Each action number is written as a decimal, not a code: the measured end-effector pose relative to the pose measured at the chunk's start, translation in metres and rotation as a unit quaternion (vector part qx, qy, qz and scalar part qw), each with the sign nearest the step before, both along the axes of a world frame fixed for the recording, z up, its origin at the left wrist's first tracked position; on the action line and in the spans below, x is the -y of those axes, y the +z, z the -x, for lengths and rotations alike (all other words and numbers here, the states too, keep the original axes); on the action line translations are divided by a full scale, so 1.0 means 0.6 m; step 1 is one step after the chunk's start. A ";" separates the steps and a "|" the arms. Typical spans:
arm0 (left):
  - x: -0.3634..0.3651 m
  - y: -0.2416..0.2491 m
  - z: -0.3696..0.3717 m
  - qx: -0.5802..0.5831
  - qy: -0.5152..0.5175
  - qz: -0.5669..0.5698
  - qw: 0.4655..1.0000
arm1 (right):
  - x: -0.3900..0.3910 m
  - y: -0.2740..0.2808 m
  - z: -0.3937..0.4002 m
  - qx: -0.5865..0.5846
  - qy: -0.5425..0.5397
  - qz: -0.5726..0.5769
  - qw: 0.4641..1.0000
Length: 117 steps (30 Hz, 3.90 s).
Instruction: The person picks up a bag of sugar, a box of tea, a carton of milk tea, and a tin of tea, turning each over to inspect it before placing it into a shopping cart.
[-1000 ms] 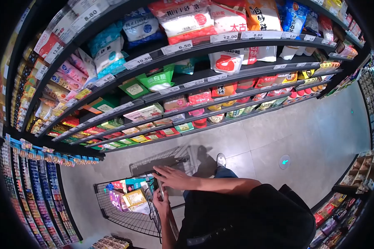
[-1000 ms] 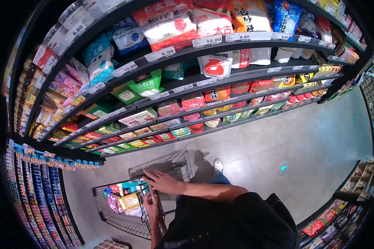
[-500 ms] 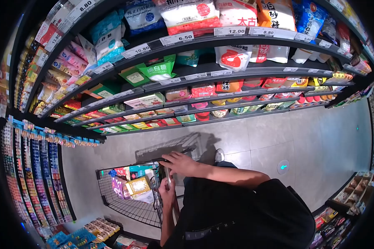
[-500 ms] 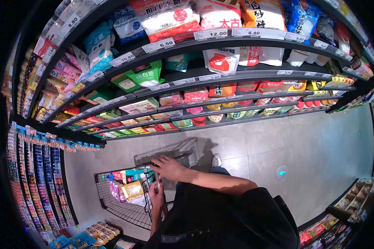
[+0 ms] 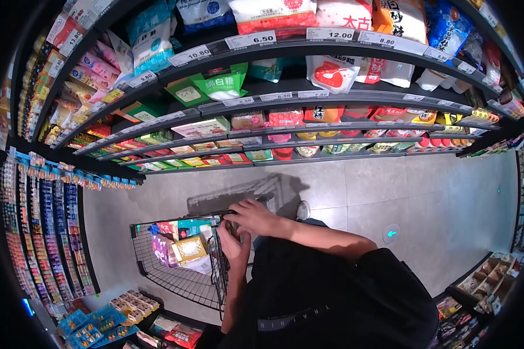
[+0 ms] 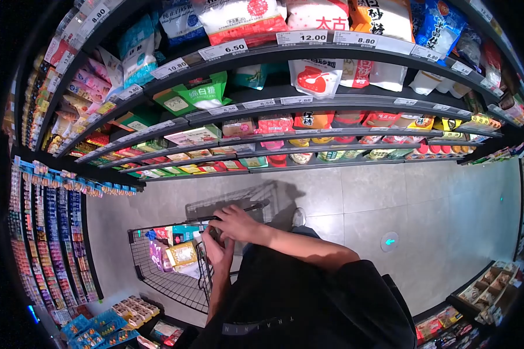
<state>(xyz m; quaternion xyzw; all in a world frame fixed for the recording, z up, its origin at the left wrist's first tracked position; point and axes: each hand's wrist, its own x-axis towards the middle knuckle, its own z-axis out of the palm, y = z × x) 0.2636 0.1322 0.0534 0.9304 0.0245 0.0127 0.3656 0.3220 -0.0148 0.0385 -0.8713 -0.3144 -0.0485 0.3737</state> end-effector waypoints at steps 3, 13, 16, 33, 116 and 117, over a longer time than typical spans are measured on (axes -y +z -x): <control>-0.003 -0.013 -0.003 0.058 -0.036 -0.025 0.997 | 0.003 0.001 -0.001 -0.003 0.005 -0.013 1.000; -0.011 -0.017 -0.014 0.035 -0.069 -0.033 0.996 | 0.013 0.006 -0.008 -0.042 0.045 -0.040 0.997; -0.015 -0.022 -0.012 -0.009 -0.066 -0.032 0.997 | 0.015 0.008 -0.007 -0.053 0.050 -0.034 0.997; -0.029 -0.044 -0.014 -0.015 -0.063 0.036 0.997 | 0.020 0.006 -0.009 -0.109 0.061 -0.033 0.992; 0.021 0.013 0.295 -0.311 0.087 0.371 0.871 | 0.090 -0.024 0.187 -0.072 -0.141 -0.028 0.987; 0.024 0.002 0.309 -0.310 0.079 0.387 0.865 | 0.095 -0.019 0.202 -0.039 -0.134 -0.017 0.990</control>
